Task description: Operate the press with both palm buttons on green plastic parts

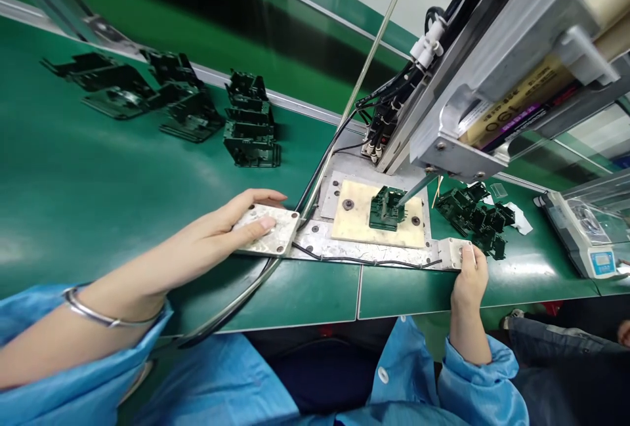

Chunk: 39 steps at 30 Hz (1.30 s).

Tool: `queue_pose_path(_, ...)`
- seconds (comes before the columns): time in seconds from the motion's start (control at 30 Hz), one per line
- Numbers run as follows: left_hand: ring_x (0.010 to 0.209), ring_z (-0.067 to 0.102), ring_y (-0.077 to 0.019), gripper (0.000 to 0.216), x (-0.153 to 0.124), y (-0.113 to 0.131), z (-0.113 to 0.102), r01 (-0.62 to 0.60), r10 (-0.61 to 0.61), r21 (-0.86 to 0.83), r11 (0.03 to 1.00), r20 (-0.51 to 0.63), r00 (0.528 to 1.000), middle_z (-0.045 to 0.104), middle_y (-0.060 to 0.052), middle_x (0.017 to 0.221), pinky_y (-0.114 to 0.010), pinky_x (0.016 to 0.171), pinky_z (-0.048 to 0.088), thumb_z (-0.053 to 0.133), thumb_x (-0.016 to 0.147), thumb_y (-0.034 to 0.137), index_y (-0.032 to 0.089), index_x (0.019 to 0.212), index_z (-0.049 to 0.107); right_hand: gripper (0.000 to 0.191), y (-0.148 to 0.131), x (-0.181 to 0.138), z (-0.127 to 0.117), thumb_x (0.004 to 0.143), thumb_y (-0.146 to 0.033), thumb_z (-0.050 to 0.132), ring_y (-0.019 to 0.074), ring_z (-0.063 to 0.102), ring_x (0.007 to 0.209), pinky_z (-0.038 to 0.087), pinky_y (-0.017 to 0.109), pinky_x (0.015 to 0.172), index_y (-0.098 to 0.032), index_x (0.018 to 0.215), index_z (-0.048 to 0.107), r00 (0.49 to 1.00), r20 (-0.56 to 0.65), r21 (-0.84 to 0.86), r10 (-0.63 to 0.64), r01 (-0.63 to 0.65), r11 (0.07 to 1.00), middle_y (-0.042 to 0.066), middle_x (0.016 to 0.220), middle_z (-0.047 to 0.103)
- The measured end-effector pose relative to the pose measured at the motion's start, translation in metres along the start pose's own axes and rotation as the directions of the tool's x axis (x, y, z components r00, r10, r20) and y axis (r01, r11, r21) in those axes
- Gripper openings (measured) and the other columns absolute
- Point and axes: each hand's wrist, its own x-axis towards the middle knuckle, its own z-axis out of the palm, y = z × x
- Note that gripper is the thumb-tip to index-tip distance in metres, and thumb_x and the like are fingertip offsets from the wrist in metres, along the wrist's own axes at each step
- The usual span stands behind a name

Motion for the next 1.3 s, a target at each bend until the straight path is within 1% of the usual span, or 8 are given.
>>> queue_pose_path(0.1, 0.119, 0.050, -0.0299, 0.088, 0.000, 0.003, 0.002, 0.009, -0.010, -0.016, 1.000, -0.021, 1.000, 0.055, -0.002, 0.130, -0.036, 0.097, 0.044, 0.041, 0.064, 0.085, 0.027, 0.129, 0.047, 0.053, 0.000, -0.003, 0.001, 0.075, -0.060, 0.059, 0.0225, 0.056, 0.092, 0.044, 0.035, 0.085, -0.013, 0.099, 0.063, 1.000, 0.008, 0.009, -0.010, 0.010, 1.000, 0.008, 0.098, 0.063)
queue_pose_path(0.2, 0.116, 0.052, -0.0306, 0.088, 0.000, 0.002, 0.003, -0.003, 0.003, -0.003, 1.000, -0.051, 0.999, 0.058, -0.004, 0.126, -0.034, 0.088, 0.046, 0.039, 0.065, 0.085, 0.023, 0.127, 0.049, 0.052, -0.002, -0.003, 0.001, 0.076, -0.060, 0.059, 0.0215, 0.056, 0.090, 0.044, 0.035, 0.084, -0.014, 0.099, 0.063, 1.000, 0.001, 0.034, 0.018, -0.018, 0.999, 0.008, 0.097, 0.063)
queue_pose_path(0.43, 0.115, 0.051, -0.0299, 0.086, 0.002, -0.010, 0.003, -0.053, 0.062, 0.068, 0.996, -0.131, 0.989, 0.059, -0.005, 0.124, -0.032, 0.086, 0.044, 0.034, 0.071, 0.086, 0.020, 0.125, 0.054, 0.051, -0.003, -0.005, 0.002, 0.075, -0.059, 0.059, 0.0204, 0.057, 0.085, 0.045, 0.033, 0.080, -0.013, 0.098, 0.064, 1.000, -0.017, 0.037, 0.016, -0.015, 0.999, 0.007, 0.092, 0.064)
queue_pose_path(0.77, 0.116, 0.051, -0.0298, 0.087, 0.000, -0.010, 0.003, -0.036, 0.044, 0.063, 0.997, -0.135, 0.990, 0.058, -0.003, 0.129, -0.029, 0.079, 0.045, 0.039, 0.070, 0.086, 0.021, 0.126, 0.055, 0.051, -0.004, -0.006, 0.001, 0.077, -0.058, 0.061, 0.0204, 0.058, 0.087, 0.045, 0.033, 0.079, -0.012, 0.099, 0.064, 1.000, -0.019, 0.048, 0.006, -0.005, 0.999, 0.007, 0.094, 0.064)
queue_pose_path(1.0, 0.116, 0.052, -0.0279, 0.083, 0.000, -0.012, 0.003, -0.065, 0.074, 0.066, 0.996, -0.148, 0.986, 0.060, -0.002, 0.126, -0.028, 0.081, 0.046, 0.040, 0.073, 0.085, 0.022, 0.124, 0.056, 0.052, -0.002, -0.007, 0.001, 0.078, -0.060, 0.059, 0.0216, 0.059, 0.088, 0.046, 0.034, 0.080, -0.013, 0.101, 0.063, 1.000, -0.011, 0.030, 0.008, -0.008, 1.000, 0.008, 0.095, 0.065)
queue_pose_path(1.1, 0.117, 0.052, -0.0281, 0.085, 0.001, -0.007, 0.003, -0.042, 0.051, 0.070, 0.997, -0.145, 0.988, 0.059, -0.002, 0.128, -0.029, 0.082, 0.046, 0.039, 0.072, 0.086, 0.022, 0.125, 0.055, 0.052, -0.003, -0.007, 0.000, 0.079, -0.060, 0.058, 0.0216, 0.059, 0.089, 0.046, 0.033, 0.081, -0.013, 0.101, 0.063, 1.000, -0.001, 0.017, 0.014, -0.014, 1.000, 0.008, 0.095, 0.065)
queue_pose_path(1.2, 0.116, 0.053, -0.0291, 0.088, 0.000, -0.004, 0.001, -0.004, 0.015, 0.071, 0.997, -0.144, 0.989, 0.060, -0.002, 0.126, -0.032, 0.085, 0.046, 0.039, 0.066, 0.087, 0.023, 0.124, 0.056, 0.054, -0.004, -0.006, 0.001, 0.078, -0.062, 0.057, 0.0221, 0.059, 0.089, 0.046, 0.033, 0.081, -0.013, 0.100, 0.062, 1.000, 0.002, 0.002, 0.006, -0.006, 1.000, 0.008, 0.095, 0.064)
queue_pose_path(1.3, 0.114, 0.055, -0.0302, 0.087, 0.000, -0.016, -0.001, 0.014, 0.003, 0.099, 0.995, -0.167, 0.986, 0.062, 0.000, 0.123, -0.035, 0.086, 0.048, 0.038, 0.063, 0.090, 0.027, 0.120, 0.058, 0.057, -0.002, -0.005, 0.004, 0.076, -0.065, 0.056, 0.0232, 0.059, 0.089, 0.046, 0.035, 0.082, -0.013, 0.101, 0.061, 1.000, 0.004, 0.000, 0.005, -0.005, 1.000, 0.009, 0.096, 0.064)
